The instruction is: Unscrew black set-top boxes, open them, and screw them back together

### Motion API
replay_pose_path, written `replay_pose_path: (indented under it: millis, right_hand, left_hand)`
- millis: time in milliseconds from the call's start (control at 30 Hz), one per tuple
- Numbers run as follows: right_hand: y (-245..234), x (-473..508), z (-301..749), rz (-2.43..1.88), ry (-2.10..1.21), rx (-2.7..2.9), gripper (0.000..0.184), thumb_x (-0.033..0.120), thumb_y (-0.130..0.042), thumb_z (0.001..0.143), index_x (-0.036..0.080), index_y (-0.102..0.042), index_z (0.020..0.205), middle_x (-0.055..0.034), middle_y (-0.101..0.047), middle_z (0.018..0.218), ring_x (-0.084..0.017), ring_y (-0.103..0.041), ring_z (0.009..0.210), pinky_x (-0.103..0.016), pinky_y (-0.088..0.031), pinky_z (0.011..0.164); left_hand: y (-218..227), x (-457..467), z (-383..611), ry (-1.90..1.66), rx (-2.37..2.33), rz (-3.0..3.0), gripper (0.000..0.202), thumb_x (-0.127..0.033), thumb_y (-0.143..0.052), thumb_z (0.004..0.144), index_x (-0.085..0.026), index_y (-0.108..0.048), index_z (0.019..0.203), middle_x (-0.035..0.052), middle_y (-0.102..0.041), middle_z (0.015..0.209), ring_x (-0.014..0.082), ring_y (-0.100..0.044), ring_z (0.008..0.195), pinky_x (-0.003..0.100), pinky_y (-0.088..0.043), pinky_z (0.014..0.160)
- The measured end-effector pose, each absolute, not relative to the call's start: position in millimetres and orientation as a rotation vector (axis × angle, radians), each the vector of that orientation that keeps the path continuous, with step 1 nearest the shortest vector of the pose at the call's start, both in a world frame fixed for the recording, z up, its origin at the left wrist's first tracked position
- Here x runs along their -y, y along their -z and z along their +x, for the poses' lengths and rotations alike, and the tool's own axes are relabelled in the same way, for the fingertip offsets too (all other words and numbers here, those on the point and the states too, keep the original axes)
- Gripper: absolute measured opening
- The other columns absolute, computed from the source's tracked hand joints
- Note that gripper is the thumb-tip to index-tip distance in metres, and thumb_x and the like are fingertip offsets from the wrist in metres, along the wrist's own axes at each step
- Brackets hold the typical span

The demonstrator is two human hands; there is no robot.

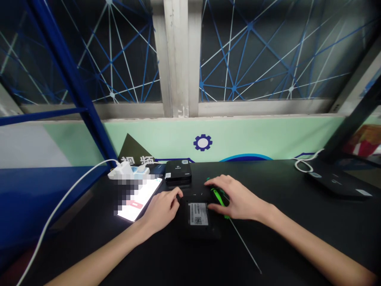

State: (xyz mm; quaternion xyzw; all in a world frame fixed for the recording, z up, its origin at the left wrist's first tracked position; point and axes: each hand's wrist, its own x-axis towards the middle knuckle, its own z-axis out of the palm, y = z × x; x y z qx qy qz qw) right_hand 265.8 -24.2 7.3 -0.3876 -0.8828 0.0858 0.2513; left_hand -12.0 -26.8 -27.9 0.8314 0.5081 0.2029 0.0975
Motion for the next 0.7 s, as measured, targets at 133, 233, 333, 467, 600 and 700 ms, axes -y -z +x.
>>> replay_pose_path:
  millis: [133,233,333,467,600,700]
  right_hand:
    - [-6,36,260,-0.931,-0.322,2.554,0.076,0.059,-0.079,0.068,0.024,-0.057,0.131,-0.0125,-0.065,0.12,-0.034,-0.056,0.112,-0.05,-0.038,0.101]
    - [-7,41,256,-0.895,-0.36,2.605,0.086,0.063,-0.079,0.064,0.025,-0.054,0.136,-0.0124,-0.063,0.124,-0.034,-0.056,0.113,-0.052,-0.032,0.106]
    - [-9,43,253,-0.893,-0.362,2.634,0.088,0.063,-0.078,0.064,0.024,-0.052,0.139,-0.0122,-0.062,0.126,-0.034,-0.055,0.113,-0.053,-0.028,0.108]
    - [-7,45,251,-0.913,-0.356,2.612,0.086,0.054,-0.081,0.061,0.025,-0.052,0.137,-0.0113,-0.06,0.125,-0.033,-0.055,0.111,-0.052,-0.03,0.107]
    - [-4,47,250,-0.915,-0.352,2.569,0.087,0.048,-0.083,0.056,0.024,-0.052,0.133,-0.0106,-0.059,0.12,-0.032,-0.053,0.107,-0.051,-0.033,0.105]
    - [-4,47,249,-0.924,-0.363,2.543,0.081,0.044,-0.082,0.055,0.023,-0.052,0.126,-0.0097,-0.057,0.116,-0.031,-0.051,0.104,-0.049,-0.034,0.105]
  left_hand:
    - [27,25,-15,-0.523,-1.62,2.503,0.023,-0.014,-0.038,0.09,-0.024,-0.056,0.101,-0.0018,-0.06,0.068,0.0188,-0.06,0.062,0.029,-0.033,0.057]
    - [27,24,-16,-0.504,-1.655,2.513,0.021,-0.013,-0.04,0.089,-0.025,-0.055,0.099,-0.0023,-0.059,0.067,0.0192,-0.059,0.062,0.028,-0.031,0.055]
    - [26,24,-16,-0.511,-1.644,2.506,0.02,-0.012,-0.041,0.088,-0.025,-0.054,0.097,-0.003,-0.058,0.066,0.0184,-0.058,0.059,0.027,-0.029,0.054]
    - [27,23,-16,-0.501,-1.635,2.51,0.02,-0.012,-0.041,0.087,-0.025,-0.053,0.096,-0.0035,-0.057,0.065,0.0179,-0.057,0.059,0.027,-0.029,0.054]
    - [28,22,-16,-0.494,-1.624,2.514,0.018,-0.013,-0.042,0.087,-0.025,-0.052,0.096,-0.004,-0.056,0.065,0.0183,-0.057,0.06,0.027,-0.029,0.055]
    - [29,21,-17,-0.495,-1.617,2.513,0.017,-0.014,-0.043,0.087,-0.025,-0.051,0.096,-0.0043,-0.056,0.065,0.0184,-0.057,0.06,0.027,-0.029,0.056]
